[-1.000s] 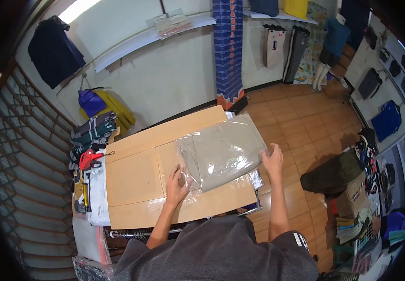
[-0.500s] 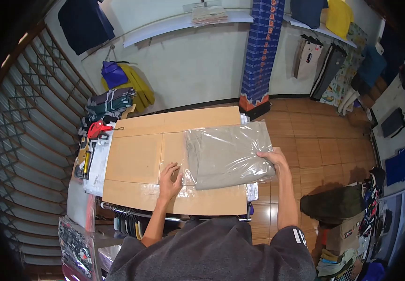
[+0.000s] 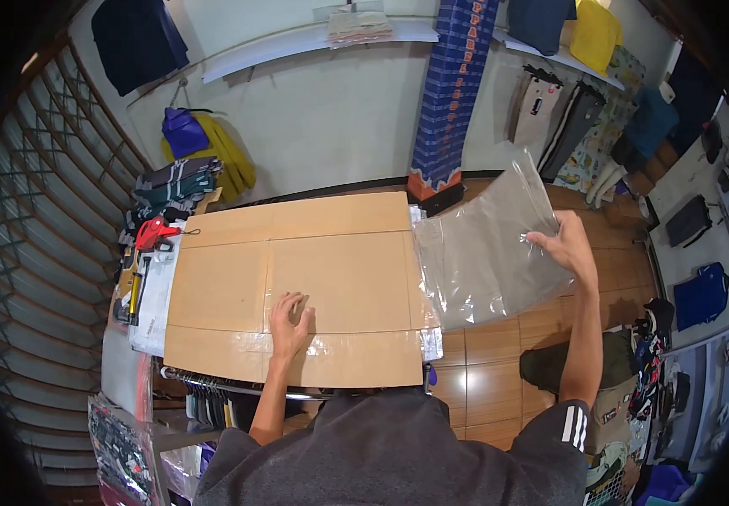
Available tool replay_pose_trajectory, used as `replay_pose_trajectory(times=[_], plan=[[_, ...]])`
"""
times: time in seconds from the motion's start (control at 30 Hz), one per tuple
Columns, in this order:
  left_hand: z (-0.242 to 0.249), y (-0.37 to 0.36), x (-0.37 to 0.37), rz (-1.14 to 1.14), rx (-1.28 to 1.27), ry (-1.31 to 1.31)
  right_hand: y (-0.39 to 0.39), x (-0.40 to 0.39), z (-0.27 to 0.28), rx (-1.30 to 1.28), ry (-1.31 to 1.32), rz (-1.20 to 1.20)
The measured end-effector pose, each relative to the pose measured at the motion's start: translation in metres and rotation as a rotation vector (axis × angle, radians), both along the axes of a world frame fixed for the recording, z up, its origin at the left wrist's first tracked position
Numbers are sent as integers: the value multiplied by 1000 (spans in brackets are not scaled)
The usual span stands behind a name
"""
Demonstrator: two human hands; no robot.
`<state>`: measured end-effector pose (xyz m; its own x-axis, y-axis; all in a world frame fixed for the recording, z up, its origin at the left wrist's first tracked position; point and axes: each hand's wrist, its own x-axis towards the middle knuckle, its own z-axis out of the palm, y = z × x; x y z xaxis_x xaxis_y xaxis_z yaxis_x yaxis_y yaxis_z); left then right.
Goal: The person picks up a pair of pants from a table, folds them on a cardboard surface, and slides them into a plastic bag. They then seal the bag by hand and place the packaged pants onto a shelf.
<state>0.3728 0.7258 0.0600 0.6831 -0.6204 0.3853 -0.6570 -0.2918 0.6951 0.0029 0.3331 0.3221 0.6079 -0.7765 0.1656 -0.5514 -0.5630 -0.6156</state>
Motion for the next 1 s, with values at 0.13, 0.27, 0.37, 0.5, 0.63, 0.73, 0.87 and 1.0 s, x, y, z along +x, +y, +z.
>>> replay_pose_trajectory(times=[0.13,0.27,0.37,0.5,0.63,0.73,0.87,1.0], plan=[[6,-24,-19,-107,-73,285,33,10,66,-90,24,131],[18,-52,-41,-301,-132,590,61,24,116,55,-10,279],[27,-66,-53,-356,-304,842,64,38,139,-2,10,438],[24,-60,-56,-410,-493,1010,47,74,148,-27,123,566],[10,-22,-58,-309,-399,1025,26,138,92,-30,226,555],[10,17,-72,-136,-340,1002,13,204,26,-46,290,707],[-5,55,-86,41,-318,998,30,286,-83,-160,262,639],[-1,81,-97,95,-367,997,82,322,-154,-297,22,627]])
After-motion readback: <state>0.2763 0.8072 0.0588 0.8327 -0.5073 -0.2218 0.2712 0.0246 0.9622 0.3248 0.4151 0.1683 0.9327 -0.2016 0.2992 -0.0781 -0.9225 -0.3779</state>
